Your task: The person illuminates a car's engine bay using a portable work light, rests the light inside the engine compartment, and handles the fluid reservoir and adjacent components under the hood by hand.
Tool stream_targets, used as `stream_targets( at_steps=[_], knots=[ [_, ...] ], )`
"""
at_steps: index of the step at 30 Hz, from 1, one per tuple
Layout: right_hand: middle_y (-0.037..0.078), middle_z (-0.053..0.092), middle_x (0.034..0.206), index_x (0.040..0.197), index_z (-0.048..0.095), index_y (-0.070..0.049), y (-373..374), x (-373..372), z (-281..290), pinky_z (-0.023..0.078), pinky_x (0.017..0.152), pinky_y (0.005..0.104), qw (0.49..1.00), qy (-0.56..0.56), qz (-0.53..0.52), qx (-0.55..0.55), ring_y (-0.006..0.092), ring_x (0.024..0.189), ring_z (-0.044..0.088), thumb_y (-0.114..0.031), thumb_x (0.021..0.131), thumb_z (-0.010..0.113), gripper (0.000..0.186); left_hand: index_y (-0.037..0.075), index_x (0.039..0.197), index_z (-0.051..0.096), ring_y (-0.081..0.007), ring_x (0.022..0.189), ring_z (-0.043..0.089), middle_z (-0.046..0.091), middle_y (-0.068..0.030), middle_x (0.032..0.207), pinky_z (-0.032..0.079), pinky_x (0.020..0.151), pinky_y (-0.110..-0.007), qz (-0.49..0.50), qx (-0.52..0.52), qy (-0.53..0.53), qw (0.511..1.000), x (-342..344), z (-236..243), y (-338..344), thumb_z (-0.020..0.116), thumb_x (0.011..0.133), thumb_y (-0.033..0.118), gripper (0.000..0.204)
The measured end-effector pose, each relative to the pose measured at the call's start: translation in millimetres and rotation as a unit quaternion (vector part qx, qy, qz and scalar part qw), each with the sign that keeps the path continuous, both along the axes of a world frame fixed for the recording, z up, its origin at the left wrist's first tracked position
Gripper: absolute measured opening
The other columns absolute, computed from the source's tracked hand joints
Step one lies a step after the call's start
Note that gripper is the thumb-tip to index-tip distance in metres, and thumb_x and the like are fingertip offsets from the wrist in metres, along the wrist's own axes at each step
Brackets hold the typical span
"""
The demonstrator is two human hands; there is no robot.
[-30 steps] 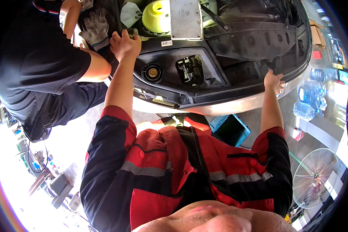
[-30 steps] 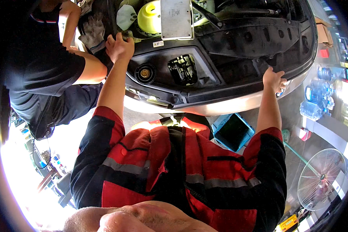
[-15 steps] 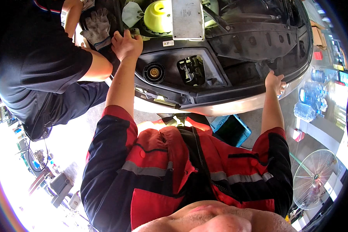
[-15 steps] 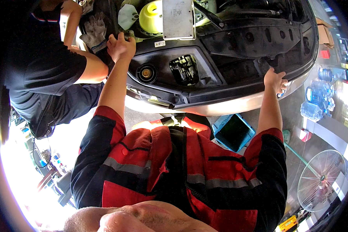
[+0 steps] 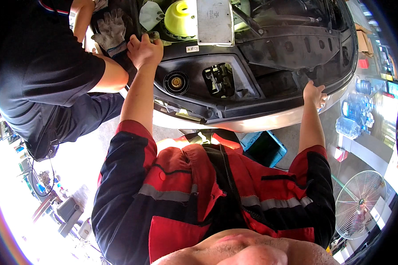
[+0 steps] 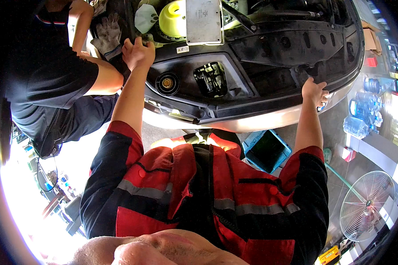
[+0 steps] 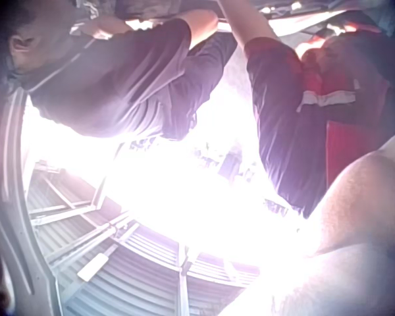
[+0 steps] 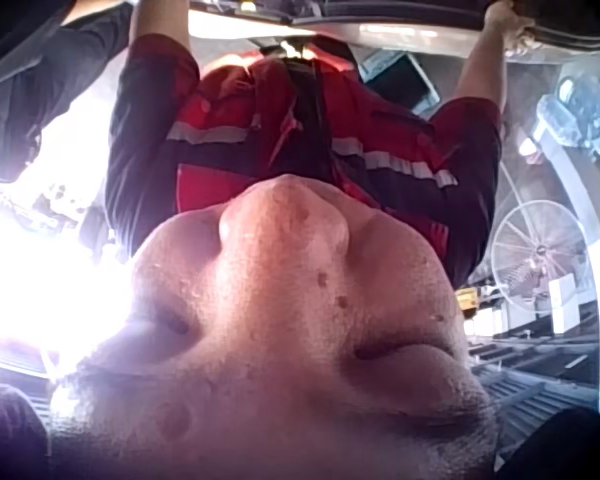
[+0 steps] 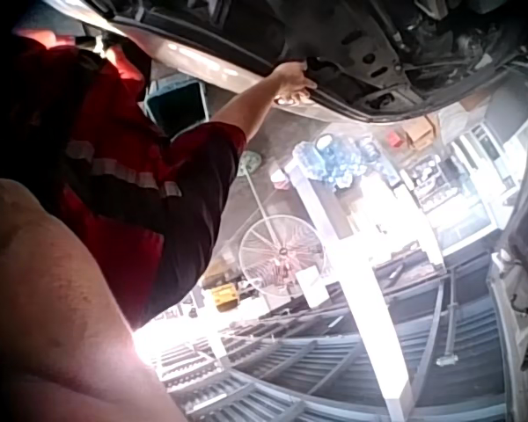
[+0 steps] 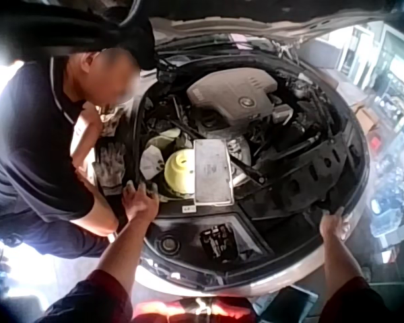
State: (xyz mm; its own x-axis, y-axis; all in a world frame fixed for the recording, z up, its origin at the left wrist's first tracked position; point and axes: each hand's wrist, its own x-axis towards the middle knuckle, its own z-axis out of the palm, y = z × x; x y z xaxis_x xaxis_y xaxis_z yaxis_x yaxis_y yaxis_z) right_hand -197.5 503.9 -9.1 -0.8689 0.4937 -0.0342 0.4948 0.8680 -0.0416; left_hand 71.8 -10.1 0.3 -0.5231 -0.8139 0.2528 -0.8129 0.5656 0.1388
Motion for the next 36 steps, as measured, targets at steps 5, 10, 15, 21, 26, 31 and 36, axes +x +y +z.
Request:
stream_targets(
  at_steps=[5,10,15,21,26,31,36],
  knots=[
    [0.024,0.030,0.161,0.159,0.032,-0.016,-1.7,1.2,4.2,0.033,0.115,0.0603,1.000,-0.010,-0.001,-0.003,0.0490,0.146,0.031,-0.056,0.094,0.050,0.078,0.018,0.128,0.066,-0.0395,0.137,0.042,0.044,-0.0179,0.150,0.036,0.112,-0.053,0.014,-0.004,-0.038,0.999,-1.4,2.1,0.1,0.062,0.089,0.046,0.048],
    [0.025,0.029,0.161,0.159,0.031,-0.016,-1.9,1.8,4.2,0.031,0.115,0.0610,1.000,-0.008,-0.001,-0.014,0.0495,0.147,0.029,-0.055,0.095,0.051,0.078,0.013,0.124,0.065,-0.0391,0.134,0.042,0.045,-0.0193,0.145,0.037,0.109,-0.053,0.002,-0.014,0.025,1.000,-0.1,-0.4,2.4,0.060,0.087,0.040,0.046],
    [0.025,0.029,0.161,0.159,0.031,-0.016,0.6,0.5,-0.8,0.031,0.115,0.0615,1.000,0.006,0.001,-0.010,0.0506,0.148,0.026,-0.056,0.095,0.050,0.078,0.013,0.126,0.063,-0.0385,0.133,0.042,0.046,-0.0190,0.144,0.037,0.108,-0.052,0.003,0.003,-0.019,1.000,-0.1,3.5,2.7,0.060,0.087,0.040,0.047],
    [0.026,0.028,0.161,0.160,0.030,-0.016,-1.5,1.1,2.6,0.031,0.116,0.0608,1.000,-0.006,-0.001,-0.014,0.0508,0.149,0.026,-0.055,0.094,0.050,0.079,0.013,0.124,0.065,-0.0388,0.132,0.043,0.046,-0.0184,0.142,0.038,0.107,-0.052,0.000,-0.010,-0.013,1.000,0.4,1.5,1.6,0.060,0.087,0.041,0.046],
    [0.026,0.028,0.162,0.160,0.030,-0.016,-0.2,-0.3,0.0,0.031,0.115,0.0606,1.000,-0.005,-0.003,-0.010,0.0505,0.149,0.026,-0.054,0.094,0.049,0.079,0.013,0.123,0.065,-0.0390,0.130,0.044,0.047,-0.0182,0.141,0.039,0.106,-0.052,-0.002,-0.024,0.000,1.000,0.1,0.5,1.4,0.061,0.087,0.041,0.046],
    [0.025,0.027,0.162,0.160,0.028,-0.016,-2.2,1.2,2.4,0.031,0.116,0.0603,1.000,-0.006,-0.004,-0.008,0.0502,0.149,0.026,-0.054,0.094,0.049,0.079,0.013,0.121,0.067,-0.0390,0.130,0.044,0.048,-0.0187,0.140,0.039,0.106,-0.052,-0.002,-0.025,0.011,1.000,0.3,0.2,1.3,0.061,0.086,0.040,0.044],
    [0.025,0.026,0.162,0.161,0.028,-0.016,-1.6,1.2,2.6,0.030,0.116,0.0604,1.000,-0.011,-0.005,-0.018,0.0501,0.149,0.025,-0.054,0.095,0.049,0.079,0.014,0.122,0.066,-0.0390,0.131,0.044,0.048,-0.0189,0.141,0.039,0.106,-0.052,-0.003,-0.025,0.014,1.000,0.4,1.6,2.7,0.062,0.086,0.040,0.045]
  ],
)
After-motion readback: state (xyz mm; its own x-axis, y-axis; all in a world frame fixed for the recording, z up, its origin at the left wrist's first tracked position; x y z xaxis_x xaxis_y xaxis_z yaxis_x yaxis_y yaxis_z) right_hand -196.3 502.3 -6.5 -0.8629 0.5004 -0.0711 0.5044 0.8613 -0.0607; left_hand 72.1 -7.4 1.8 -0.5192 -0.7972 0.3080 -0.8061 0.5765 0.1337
